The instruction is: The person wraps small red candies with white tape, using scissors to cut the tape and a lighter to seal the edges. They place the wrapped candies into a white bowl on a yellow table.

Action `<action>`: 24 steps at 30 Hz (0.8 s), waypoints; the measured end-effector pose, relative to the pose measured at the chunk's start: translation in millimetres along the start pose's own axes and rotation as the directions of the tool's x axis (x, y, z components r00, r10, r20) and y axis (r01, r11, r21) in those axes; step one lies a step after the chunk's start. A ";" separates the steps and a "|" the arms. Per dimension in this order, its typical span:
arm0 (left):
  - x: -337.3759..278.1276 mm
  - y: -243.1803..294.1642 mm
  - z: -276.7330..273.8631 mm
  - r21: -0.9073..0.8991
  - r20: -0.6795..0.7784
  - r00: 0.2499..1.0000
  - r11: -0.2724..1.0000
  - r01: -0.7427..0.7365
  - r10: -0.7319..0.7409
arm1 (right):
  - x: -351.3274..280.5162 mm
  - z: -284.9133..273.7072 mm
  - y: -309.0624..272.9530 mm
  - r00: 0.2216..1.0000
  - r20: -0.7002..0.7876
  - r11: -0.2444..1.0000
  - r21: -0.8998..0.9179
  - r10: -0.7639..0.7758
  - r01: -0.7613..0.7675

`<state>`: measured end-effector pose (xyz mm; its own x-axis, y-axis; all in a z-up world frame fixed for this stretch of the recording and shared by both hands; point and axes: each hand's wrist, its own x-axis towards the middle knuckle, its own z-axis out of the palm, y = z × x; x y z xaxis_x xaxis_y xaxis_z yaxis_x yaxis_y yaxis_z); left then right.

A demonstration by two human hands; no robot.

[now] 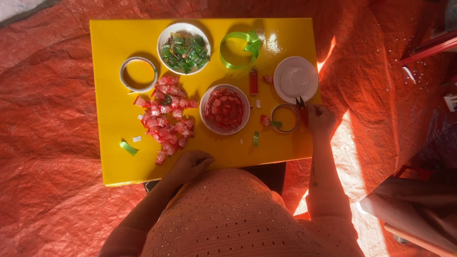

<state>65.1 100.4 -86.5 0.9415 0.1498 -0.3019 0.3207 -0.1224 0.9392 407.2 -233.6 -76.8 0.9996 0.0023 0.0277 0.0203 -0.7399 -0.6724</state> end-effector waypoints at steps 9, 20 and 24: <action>3.6 -8.0 -2.2 -0.016 0.000 0.999 0.999 -0.046 0.046 | -14.2 0.8 -87.6 0.844 -0.098 0.838 0.103 -0.528 0.536; 0.1 10.6 -4.9 -0.040 -0.010 1.000 0.999 -0.022 0.021 | -89.2 -19.9 -90.0 0.841 0.363 0.895 -0.044 -0.400 0.445; 0.2 17.1 -7.4 -0.045 0.013 1.000 0.999 0.007 -0.006 | -89.8 10.5 -76.8 0.825 0.308 0.863 -0.026 -0.473 0.504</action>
<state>70.0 105.7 -69.3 0.9407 0.1379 -0.3100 0.3222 -0.0775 0.9435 316.0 -170.0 -35.4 0.8213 0.5592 0.1130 0.5211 -0.6548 -0.5474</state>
